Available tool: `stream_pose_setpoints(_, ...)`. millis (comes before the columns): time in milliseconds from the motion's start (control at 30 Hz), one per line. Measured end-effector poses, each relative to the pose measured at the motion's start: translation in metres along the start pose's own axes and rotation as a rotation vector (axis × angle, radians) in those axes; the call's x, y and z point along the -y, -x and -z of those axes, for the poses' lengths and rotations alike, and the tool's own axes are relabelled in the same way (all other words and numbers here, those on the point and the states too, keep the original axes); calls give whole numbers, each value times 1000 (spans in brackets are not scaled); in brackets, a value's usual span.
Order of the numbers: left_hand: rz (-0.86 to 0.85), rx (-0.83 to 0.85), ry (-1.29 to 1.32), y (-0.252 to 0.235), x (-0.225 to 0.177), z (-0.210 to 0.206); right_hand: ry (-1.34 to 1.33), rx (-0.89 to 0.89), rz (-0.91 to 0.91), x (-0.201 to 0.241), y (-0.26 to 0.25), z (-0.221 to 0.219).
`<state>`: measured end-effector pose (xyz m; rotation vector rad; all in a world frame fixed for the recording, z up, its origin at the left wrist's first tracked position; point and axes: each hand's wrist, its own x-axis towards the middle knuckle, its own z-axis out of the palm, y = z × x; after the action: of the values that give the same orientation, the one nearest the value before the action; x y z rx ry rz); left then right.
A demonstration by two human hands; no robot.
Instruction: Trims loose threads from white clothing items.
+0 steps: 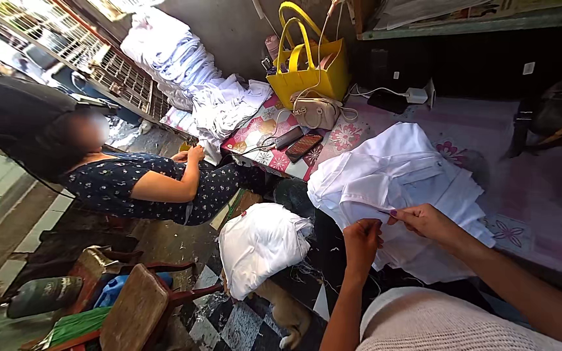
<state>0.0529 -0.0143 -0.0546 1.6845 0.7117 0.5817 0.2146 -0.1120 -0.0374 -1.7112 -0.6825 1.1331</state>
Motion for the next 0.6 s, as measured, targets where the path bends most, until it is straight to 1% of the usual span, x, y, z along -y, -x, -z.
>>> stream_pose_setpoints(100,117,18,28,-1,-4,-1,-4,-20,1,-4,9,5)
stream_pose_setpoints(200,173,40,118,-8,-7,-11,-9,-37,4,-1,17,10)
stream_pose_setpoints(300,156,34,146,-16,-4,-22,12,-44,24,1,19,12)
stream_pose_setpoints(400,159,28,188,-17,-1,-20,40,-44,42,-2,20,16)
stream_pose_setpoints(600,153,17,232,-6,-1,-12,52,26,-30,-7,16,12)
